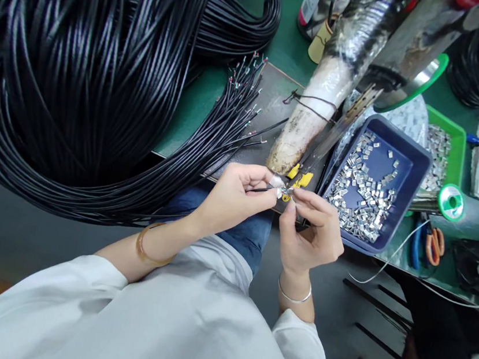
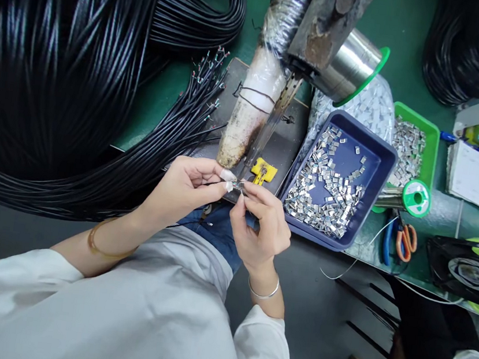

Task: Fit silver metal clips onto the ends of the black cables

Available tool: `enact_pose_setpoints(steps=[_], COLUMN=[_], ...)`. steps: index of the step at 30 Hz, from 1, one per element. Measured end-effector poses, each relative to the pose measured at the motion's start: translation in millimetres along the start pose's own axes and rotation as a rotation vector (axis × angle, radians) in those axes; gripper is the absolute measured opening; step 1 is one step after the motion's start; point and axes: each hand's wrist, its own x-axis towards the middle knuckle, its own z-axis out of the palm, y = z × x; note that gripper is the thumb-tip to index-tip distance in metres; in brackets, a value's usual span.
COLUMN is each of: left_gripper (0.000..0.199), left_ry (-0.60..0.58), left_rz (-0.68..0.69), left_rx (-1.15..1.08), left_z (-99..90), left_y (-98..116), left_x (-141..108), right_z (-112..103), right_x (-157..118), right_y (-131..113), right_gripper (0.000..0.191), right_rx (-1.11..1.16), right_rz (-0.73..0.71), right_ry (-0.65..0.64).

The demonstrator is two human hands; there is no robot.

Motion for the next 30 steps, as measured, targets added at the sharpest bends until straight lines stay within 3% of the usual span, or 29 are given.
enact_pose_setpoints(steps=[13,25,30], left_gripper=[0.007,0.012,0.011], left_ry=[-0.038,-0.007,-0.051], left_rz=[0.005,0.239,0.171], left_rx=[0.056,0.236,0.197], left_z=[-2.4,-4.3,-6.0], left_y=[-7.1,-19.5,-19.2], left_x=[-1.2,-7.2,-4.7], right_z=[-2.1,-0.3,-0.5], right_x=[-2.3,1.3,-4.0], right_y=[1.8,0.9,0.2], right_gripper=[0.02,0.024,0.022], right_rx=[0.017,-0.075,-0.121], right_rz=[0.011,-0.021,-0.059], right_ry=[0.006,0.007,0.003])
